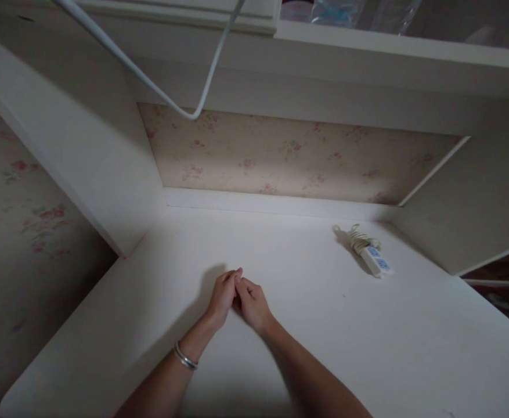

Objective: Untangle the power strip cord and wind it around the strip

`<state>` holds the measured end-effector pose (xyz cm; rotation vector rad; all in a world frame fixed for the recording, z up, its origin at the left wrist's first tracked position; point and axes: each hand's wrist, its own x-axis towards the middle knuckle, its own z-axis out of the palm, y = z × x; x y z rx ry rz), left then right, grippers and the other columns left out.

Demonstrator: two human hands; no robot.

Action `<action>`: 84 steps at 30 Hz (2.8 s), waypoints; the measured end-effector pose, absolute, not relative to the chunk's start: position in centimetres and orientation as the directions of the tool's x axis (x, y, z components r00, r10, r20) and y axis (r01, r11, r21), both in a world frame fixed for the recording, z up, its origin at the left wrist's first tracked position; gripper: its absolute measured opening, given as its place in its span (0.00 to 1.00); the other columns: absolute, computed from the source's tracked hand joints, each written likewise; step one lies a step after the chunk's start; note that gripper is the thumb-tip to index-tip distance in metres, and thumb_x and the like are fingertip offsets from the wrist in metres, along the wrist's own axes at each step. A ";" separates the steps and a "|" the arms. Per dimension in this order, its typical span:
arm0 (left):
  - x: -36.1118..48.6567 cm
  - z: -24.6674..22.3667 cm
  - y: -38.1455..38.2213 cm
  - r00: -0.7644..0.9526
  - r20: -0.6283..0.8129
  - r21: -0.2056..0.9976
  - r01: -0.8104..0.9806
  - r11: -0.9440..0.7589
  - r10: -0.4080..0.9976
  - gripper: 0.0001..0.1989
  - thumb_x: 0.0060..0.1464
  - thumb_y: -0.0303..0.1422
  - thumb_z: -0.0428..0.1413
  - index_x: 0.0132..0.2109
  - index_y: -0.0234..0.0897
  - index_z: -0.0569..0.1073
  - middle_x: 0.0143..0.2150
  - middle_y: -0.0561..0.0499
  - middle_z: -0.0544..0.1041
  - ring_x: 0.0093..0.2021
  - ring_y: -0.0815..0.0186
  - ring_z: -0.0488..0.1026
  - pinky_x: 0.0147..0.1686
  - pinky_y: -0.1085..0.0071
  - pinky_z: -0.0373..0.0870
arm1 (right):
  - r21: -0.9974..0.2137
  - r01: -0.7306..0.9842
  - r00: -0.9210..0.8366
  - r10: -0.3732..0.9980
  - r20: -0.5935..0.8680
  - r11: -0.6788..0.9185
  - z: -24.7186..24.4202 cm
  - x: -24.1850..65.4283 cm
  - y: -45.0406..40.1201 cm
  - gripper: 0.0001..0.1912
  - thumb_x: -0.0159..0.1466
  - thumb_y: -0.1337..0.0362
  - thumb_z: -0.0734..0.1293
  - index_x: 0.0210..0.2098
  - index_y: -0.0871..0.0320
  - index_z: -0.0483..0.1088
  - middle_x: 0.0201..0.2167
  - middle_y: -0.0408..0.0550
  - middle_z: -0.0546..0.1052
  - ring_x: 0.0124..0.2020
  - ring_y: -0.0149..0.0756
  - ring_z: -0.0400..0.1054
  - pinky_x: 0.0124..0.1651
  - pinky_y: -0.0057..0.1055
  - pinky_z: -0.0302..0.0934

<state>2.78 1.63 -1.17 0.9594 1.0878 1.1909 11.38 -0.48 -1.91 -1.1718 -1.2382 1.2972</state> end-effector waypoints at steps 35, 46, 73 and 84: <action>2.8 -2.6 2.7 0.104 -0.187 0.980 -0.044 0.192 0.977 0.20 0.47 0.48 0.56 0.23 0.36 0.63 0.16 0.59 0.57 0.19 0.72 0.54 0.19 0.75 0.49 | -0.994 -0.105 -0.179 0.983 0.029 0.010 -3.7 12.3 -0.4 0.27 0.65 0.43 0.54 0.22 0.57 0.60 0.13 0.37 0.60 0.16 0.25 0.49 0.20 0.26 0.42; 2.8 -2.6 2.6 0.123 -0.195 0.976 -0.072 0.205 0.973 0.20 0.47 0.47 0.56 0.22 0.37 0.61 0.17 0.60 0.56 0.18 0.73 0.54 0.17 0.75 0.50 | -0.990 -0.139 -0.181 0.983 0.023 -0.002 -3.1 12.2 -0.3 0.27 0.64 0.41 0.55 0.21 0.57 0.59 0.12 0.36 0.58 0.15 0.25 0.48 0.19 0.26 0.41; 2.8 -1.7 2.5 0.134 -0.199 0.972 -0.101 0.213 0.971 0.21 0.44 0.47 0.58 0.22 0.37 0.60 0.17 0.60 0.55 0.19 0.74 0.51 0.18 0.75 0.47 | -0.995 -0.099 -0.193 0.981 0.019 -0.001 -3.3 12.3 -0.4 0.28 0.63 0.39 0.53 0.22 0.56 0.58 0.13 0.36 0.58 0.16 0.25 0.48 0.20 0.26 0.42; 2.9 -1.5 2.4 0.120 -0.233 0.961 -0.126 0.247 0.965 0.21 0.42 0.47 0.60 0.22 0.36 0.62 0.16 0.60 0.56 0.18 0.74 0.53 0.18 0.76 0.48 | -0.993 -0.117 -0.196 0.981 0.005 -0.018 -3.2 12.3 -0.4 0.27 0.64 0.40 0.54 0.23 0.57 0.59 0.13 0.36 0.59 0.15 0.25 0.48 0.20 0.26 0.41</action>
